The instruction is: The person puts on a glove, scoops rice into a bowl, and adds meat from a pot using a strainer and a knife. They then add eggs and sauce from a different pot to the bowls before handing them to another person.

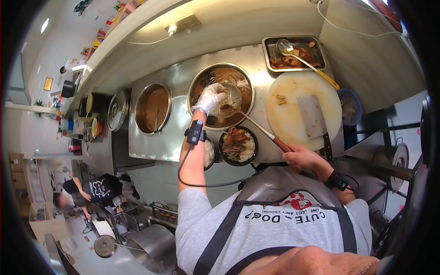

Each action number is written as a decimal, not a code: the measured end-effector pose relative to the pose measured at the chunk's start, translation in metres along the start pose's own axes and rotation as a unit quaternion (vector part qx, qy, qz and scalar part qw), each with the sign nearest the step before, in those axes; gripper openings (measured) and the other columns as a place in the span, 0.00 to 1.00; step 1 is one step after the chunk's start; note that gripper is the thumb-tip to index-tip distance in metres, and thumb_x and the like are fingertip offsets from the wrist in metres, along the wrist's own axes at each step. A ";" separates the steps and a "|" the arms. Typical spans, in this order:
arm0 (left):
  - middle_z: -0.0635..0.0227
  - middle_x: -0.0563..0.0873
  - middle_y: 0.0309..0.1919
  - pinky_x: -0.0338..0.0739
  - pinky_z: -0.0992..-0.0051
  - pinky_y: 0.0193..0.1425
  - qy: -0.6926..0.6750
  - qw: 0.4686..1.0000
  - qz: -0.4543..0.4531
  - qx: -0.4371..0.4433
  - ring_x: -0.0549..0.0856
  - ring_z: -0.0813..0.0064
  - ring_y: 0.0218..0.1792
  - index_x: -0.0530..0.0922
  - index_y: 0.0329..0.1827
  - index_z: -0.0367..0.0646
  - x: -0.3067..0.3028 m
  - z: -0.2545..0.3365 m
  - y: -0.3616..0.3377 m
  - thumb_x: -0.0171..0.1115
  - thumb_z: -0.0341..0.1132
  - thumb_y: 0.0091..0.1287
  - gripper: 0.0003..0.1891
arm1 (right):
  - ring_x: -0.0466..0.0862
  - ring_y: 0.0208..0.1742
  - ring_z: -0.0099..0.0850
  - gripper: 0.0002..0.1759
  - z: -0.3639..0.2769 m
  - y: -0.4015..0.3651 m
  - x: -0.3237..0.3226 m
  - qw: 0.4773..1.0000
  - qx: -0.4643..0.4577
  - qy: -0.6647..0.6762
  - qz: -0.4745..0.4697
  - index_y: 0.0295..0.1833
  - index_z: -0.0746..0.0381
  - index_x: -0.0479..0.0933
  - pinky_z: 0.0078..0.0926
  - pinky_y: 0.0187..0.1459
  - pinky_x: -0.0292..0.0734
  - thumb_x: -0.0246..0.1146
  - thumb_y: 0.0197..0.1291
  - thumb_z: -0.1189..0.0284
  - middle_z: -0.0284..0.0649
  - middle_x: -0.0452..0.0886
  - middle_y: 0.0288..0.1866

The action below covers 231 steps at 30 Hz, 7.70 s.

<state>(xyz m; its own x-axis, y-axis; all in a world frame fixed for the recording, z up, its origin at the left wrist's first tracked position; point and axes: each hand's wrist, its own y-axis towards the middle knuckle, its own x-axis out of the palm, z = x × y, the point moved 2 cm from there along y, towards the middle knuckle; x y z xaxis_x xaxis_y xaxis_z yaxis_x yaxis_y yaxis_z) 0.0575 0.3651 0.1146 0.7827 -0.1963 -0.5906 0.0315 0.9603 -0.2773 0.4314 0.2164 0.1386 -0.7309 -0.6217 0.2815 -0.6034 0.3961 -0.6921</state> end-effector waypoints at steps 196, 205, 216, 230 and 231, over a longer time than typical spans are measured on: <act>0.52 0.87 0.34 0.81 0.58 0.49 0.426 0.881 0.190 0.077 0.88 0.53 0.40 0.85 0.35 0.44 0.042 -0.005 0.000 0.56 0.28 0.57 0.09 | 0.68 0.19 0.16 0.13 -0.026 -0.010 0.020 0.990 -0.075 -0.048 0.112 0.45 0.65 0.74 0.18 0.20 0.63 0.61 0.67 0.65 0.28 0.72 0.25; 0.51 0.87 0.40 0.80 0.57 0.54 0.361 0.917 0.168 0.042 0.86 0.51 0.45 0.86 0.42 0.45 0.028 -0.024 0.001 0.57 0.28 0.58 0.12 | 0.68 0.18 0.16 0.12 -0.026 -0.008 0.023 0.992 -0.069 -0.036 0.097 0.42 0.63 0.72 0.18 0.19 0.62 0.61 0.67 0.65 0.28 0.71 0.24; 0.63 0.86 0.42 0.81 0.71 0.45 -0.373 0.913 0.138 -0.089 0.85 0.70 0.38 0.82 0.52 0.42 0.003 -0.067 0.020 0.58 0.24 0.65 0.14 | 0.68 0.18 0.17 0.13 -0.020 0.021 0.023 0.978 -0.072 -0.102 0.165 0.38 0.63 0.71 0.19 0.19 0.62 0.60 0.67 0.64 0.28 0.70 0.23; 0.51 0.82 0.50 0.86 0.67 0.48 -0.666 0.741 -0.060 0.065 0.83 0.60 0.47 0.73 0.60 0.36 -0.026 -0.062 0.028 0.55 0.25 0.69 0.17 | 0.74 0.19 0.23 0.17 0.025 0.090 0.028 0.974 -0.091 -0.150 0.142 0.40 0.65 0.71 0.25 0.22 0.70 0.57 0.70 0.60 0.34 0.74 0.25; 0.51 0.82 0.50 0.86 0.68 0.48 -0.702 0.710 -0.049 0.036 0.83 0.60 0.49 0.73 0.60 0.36 -0.030 -0.045 0.014 0.56 0.26 0.70 0.16 | 0.74 0.19 0.23 0.17 0.029 0.093 0.027 0.974 -0.090 -0.149 0.143 0.40 0.65 0.71 0.25 0.22 0.70 0.57 0.70 0.60 0.34 0.74 0.25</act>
<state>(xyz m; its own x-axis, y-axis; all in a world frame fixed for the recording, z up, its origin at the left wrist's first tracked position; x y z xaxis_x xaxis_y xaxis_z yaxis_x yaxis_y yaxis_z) 0.0062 0.3760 0.0946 0.6211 0.0800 0.7796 0.1202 0.9733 -0.1956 0.3648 0.2172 0.0621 -0.7692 -0.6258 -0.1293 -0.4542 0.6777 -0.5782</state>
